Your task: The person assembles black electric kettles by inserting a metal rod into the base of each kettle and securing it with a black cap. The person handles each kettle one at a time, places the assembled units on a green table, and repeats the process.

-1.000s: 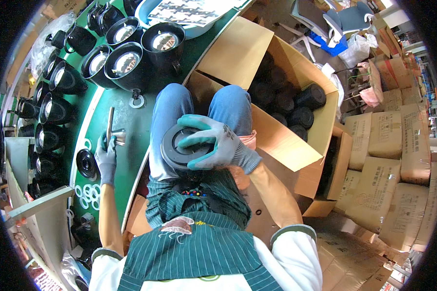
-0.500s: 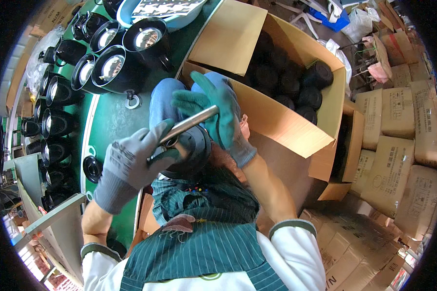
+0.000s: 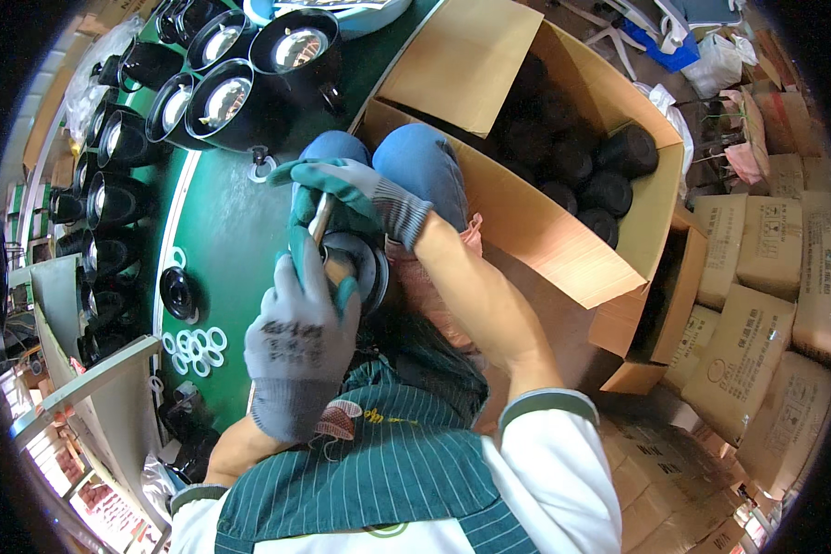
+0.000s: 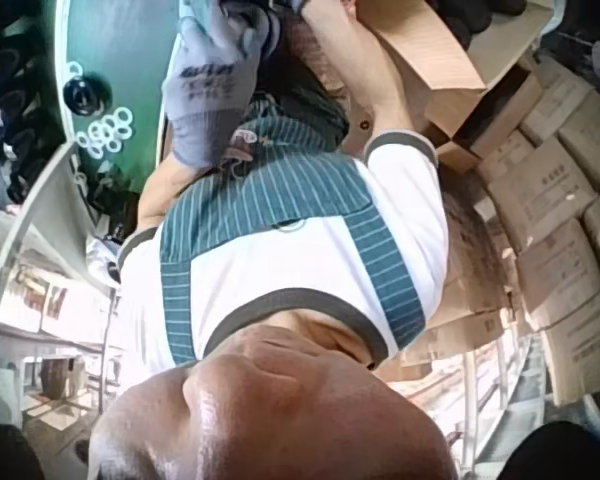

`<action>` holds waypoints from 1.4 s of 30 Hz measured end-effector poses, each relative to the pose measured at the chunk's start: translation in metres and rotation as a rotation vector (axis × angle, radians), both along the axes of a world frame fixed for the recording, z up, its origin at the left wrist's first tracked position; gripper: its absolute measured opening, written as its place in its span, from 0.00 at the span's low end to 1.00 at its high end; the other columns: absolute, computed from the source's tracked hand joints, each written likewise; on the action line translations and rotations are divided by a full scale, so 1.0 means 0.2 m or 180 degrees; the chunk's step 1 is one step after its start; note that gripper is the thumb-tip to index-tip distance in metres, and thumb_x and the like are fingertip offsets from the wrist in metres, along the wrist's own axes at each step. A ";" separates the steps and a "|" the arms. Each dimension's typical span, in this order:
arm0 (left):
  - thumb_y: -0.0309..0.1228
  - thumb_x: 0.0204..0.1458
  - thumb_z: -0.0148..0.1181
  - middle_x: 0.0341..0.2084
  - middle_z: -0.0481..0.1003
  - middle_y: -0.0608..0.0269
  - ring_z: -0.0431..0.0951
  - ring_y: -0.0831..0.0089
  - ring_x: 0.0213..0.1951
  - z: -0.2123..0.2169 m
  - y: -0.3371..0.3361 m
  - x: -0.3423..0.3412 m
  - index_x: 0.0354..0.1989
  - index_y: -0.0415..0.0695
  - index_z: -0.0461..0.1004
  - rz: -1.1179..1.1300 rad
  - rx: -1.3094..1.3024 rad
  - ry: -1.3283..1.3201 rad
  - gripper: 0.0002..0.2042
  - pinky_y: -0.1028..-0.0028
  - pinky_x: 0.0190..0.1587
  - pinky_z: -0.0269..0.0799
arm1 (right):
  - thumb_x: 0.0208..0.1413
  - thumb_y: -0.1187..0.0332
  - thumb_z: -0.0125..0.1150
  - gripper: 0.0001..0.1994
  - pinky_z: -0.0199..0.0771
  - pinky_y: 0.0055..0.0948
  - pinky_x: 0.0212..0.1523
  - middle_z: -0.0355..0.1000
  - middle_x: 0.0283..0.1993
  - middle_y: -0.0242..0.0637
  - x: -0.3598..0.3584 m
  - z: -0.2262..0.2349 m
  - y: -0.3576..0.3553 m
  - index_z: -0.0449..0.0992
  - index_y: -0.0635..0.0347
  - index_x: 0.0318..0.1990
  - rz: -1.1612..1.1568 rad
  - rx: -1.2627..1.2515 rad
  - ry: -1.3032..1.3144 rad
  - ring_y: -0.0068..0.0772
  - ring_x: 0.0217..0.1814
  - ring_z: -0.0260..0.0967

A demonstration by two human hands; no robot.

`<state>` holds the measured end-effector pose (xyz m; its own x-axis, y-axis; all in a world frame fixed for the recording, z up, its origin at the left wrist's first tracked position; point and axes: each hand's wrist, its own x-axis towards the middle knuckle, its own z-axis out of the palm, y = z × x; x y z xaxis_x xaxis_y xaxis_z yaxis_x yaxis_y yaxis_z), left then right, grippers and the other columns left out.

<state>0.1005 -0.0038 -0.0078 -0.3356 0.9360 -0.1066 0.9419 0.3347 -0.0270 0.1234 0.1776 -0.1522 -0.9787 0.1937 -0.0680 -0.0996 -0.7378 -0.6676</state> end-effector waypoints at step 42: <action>0.41 0.63 0.55 0.30 0.75 0.46 0.76 0.47 0.34 -0.49 0.63 -0.58 0.44 0.45 0.80 -0.2558 0.2466 -0.1387 0.13 0.55 0.40 0.71 | 0.43 0.63 0.71 0.08 0.62 0.62 0.65 0.68 0.32 0.35 0.41 0.60 -0.53 0.76 0.52 0.24 -0.1002 0.5185 0.0640 0.48 0.48 0.69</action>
<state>-0.0155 0.1214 -0.1058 0.2989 0.7269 0.6183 0.7690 -0.5671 0.2951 0.2057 0.0723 -0.0330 -0.8581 0.1084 0.5020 -0.2727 0.7321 -0.6242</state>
